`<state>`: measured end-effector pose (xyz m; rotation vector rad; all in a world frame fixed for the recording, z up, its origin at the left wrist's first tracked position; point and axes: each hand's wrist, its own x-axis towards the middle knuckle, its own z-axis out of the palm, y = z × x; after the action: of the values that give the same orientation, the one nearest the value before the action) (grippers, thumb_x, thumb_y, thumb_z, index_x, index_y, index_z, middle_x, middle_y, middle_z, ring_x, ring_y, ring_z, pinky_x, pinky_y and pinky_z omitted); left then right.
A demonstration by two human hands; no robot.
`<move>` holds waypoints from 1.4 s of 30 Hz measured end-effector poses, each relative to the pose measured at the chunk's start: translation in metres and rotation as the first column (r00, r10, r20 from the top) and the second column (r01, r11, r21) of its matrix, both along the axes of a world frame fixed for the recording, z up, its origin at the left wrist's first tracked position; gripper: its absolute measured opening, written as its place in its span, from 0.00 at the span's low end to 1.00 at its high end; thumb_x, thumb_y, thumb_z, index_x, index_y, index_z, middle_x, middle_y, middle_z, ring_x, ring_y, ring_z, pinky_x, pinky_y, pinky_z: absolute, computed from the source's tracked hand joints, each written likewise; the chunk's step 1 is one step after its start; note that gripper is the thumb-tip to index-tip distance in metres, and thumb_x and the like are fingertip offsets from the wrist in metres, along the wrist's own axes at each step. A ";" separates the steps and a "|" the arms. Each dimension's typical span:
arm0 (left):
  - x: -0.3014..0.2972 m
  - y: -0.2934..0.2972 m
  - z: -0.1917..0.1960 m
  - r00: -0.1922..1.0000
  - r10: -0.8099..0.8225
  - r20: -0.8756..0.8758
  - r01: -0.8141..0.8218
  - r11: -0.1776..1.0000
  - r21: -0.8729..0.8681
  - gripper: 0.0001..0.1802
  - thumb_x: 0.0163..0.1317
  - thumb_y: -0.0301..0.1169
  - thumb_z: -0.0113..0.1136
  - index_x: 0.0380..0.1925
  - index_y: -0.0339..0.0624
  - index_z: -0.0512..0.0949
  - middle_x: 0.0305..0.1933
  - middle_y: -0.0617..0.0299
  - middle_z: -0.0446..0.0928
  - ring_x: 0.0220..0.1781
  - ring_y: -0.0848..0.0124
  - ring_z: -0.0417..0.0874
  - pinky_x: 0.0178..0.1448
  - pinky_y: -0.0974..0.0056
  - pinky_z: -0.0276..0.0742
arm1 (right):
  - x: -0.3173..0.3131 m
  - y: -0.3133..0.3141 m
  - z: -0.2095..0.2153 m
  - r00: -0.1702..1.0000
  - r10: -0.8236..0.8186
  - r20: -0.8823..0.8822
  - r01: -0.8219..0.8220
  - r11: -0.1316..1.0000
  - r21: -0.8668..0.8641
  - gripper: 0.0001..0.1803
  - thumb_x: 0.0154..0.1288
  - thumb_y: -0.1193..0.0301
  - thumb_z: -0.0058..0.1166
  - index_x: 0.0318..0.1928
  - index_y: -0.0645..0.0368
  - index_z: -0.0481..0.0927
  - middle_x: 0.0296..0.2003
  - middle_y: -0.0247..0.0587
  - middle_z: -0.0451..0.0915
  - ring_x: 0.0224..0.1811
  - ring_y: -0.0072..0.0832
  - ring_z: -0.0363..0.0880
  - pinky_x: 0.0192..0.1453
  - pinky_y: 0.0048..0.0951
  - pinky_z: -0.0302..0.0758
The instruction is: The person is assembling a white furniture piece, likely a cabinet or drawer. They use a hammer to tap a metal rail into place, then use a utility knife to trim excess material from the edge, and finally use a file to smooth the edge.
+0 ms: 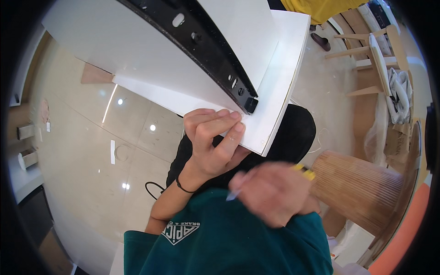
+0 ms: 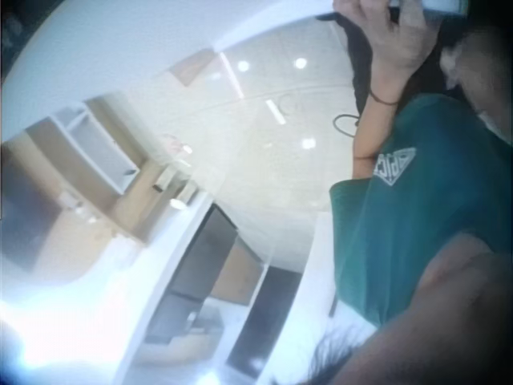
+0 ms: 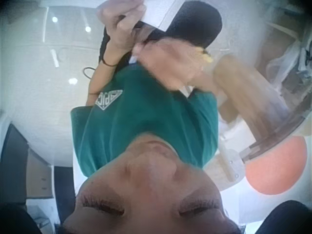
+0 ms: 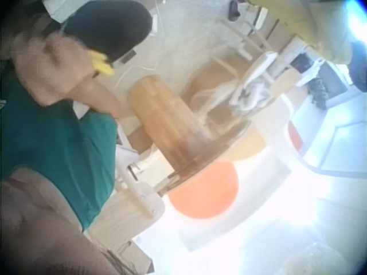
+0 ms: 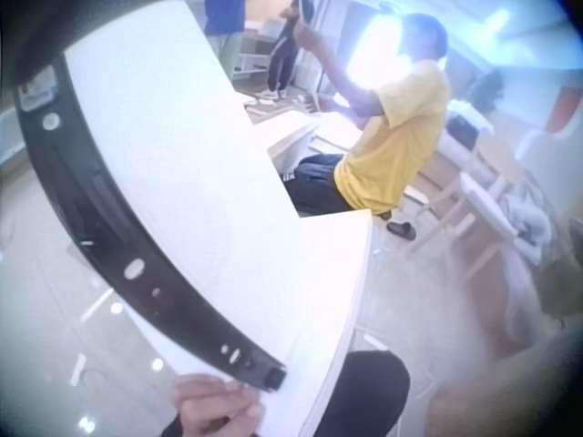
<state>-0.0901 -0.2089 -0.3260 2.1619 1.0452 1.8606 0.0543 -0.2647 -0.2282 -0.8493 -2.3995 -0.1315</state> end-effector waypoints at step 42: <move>0.004 0.001 -0.001 0.999 -0.011 0.039 0.011 1.000 0.013 0.25 0.50 0.30 0.71 0.49 0.47 0.73 0.49 0.61 0.76 0.49 0.62 0.71 0.49 0.61 0.70 | 0.043 0.111 -0.008 0.915 -0.347 -0.204 0.383 0.907 0.174 0.11 0.54 0.79 0.60 0.39 0.56 0.83 0.31 0.33 0.76 0.25 0.31 0.78 0.26 0.27 0.73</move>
<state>-0.0862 -0.2077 -0.3267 2.1252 1.0142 1.9020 0.0970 -0.1535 -0.2361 -1.1525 -2.0032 -0.4357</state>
